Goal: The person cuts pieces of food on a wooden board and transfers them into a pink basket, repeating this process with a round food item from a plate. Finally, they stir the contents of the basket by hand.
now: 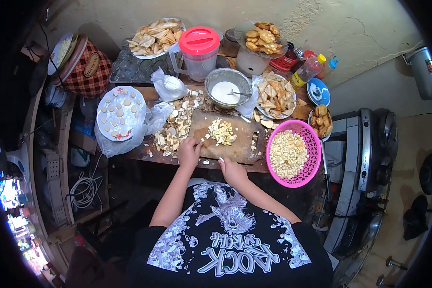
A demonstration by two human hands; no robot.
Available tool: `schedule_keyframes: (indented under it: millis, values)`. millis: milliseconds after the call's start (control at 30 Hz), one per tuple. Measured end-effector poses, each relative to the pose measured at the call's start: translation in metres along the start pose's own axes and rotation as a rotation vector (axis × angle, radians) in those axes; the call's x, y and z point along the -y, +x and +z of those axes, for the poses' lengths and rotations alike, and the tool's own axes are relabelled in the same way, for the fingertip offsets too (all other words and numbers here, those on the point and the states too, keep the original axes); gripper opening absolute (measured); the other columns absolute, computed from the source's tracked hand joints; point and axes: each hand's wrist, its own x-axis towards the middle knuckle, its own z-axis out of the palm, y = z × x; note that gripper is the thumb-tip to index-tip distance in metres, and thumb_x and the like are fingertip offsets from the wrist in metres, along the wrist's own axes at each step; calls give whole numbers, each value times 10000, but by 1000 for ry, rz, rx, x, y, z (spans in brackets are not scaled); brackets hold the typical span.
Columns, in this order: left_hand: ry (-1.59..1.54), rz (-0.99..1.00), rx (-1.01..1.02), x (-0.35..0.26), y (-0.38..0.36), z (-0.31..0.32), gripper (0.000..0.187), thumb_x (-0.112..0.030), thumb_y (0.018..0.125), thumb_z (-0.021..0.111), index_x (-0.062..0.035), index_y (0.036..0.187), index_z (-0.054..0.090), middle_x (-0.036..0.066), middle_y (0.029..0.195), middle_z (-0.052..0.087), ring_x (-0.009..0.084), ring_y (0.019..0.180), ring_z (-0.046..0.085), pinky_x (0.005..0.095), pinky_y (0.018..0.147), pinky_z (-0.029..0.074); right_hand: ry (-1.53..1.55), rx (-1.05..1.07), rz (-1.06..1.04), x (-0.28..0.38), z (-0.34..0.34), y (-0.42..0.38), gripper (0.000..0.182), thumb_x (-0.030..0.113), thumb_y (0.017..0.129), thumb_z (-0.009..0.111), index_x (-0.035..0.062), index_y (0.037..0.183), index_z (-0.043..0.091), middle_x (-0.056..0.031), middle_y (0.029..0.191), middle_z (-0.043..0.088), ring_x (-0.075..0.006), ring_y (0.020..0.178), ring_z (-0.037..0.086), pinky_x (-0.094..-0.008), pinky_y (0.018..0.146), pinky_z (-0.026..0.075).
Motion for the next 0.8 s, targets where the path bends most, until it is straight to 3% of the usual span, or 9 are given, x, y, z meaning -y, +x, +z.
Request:
schedule_keyframes:
  millis: [400,800]
  values:
    - [-6,24,5,2,1,0,110,-136,757,712,-52,789,649,84,846,625,291,824,590,390,723,473,-2,-120,-83,-3,29,28,369,364,976,427,18,914,541,-222,678,632,-404,626,631,-505,563,490]
    - [-4,-30,61,-1,0,-6,206,-176,748,704,-65,894,612,100,888,602,299,894,579,398,780,474,113,-35,-15,-16,6,4,379,360,982,410,4,933,531,-264,742,627,-455,711,611,-536,626,469]
